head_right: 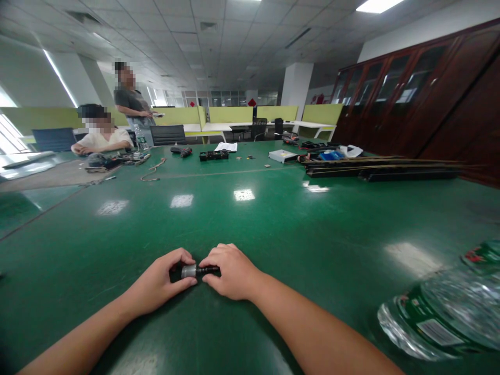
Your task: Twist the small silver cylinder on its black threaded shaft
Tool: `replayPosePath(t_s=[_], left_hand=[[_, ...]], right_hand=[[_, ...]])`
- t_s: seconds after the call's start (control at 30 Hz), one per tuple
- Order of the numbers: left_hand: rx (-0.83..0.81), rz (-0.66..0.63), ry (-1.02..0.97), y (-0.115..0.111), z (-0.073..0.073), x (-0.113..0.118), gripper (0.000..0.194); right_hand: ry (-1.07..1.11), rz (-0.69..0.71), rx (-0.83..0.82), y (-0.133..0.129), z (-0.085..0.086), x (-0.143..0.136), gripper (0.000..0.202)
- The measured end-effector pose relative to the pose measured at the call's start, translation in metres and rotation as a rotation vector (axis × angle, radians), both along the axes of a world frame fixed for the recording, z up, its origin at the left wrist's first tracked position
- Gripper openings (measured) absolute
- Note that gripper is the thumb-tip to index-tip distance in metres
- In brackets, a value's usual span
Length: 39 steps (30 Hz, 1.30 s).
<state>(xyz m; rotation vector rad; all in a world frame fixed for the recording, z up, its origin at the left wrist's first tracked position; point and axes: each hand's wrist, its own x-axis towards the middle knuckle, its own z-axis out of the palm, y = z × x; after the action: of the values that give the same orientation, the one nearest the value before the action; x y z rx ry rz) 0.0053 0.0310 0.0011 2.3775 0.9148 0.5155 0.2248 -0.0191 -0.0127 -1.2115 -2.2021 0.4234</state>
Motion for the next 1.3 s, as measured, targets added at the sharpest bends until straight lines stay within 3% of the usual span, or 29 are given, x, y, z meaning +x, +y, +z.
replayPosePath(t_s=[1.3], left_hand=[[-0.015, 0.010, 0.025, 0.0002, -0.0003, -0.0002, 0.019]], right_hand=[[0.029, -0.037, -0.002, 0.0041, -0.0017, 0.0004, 0.015]])
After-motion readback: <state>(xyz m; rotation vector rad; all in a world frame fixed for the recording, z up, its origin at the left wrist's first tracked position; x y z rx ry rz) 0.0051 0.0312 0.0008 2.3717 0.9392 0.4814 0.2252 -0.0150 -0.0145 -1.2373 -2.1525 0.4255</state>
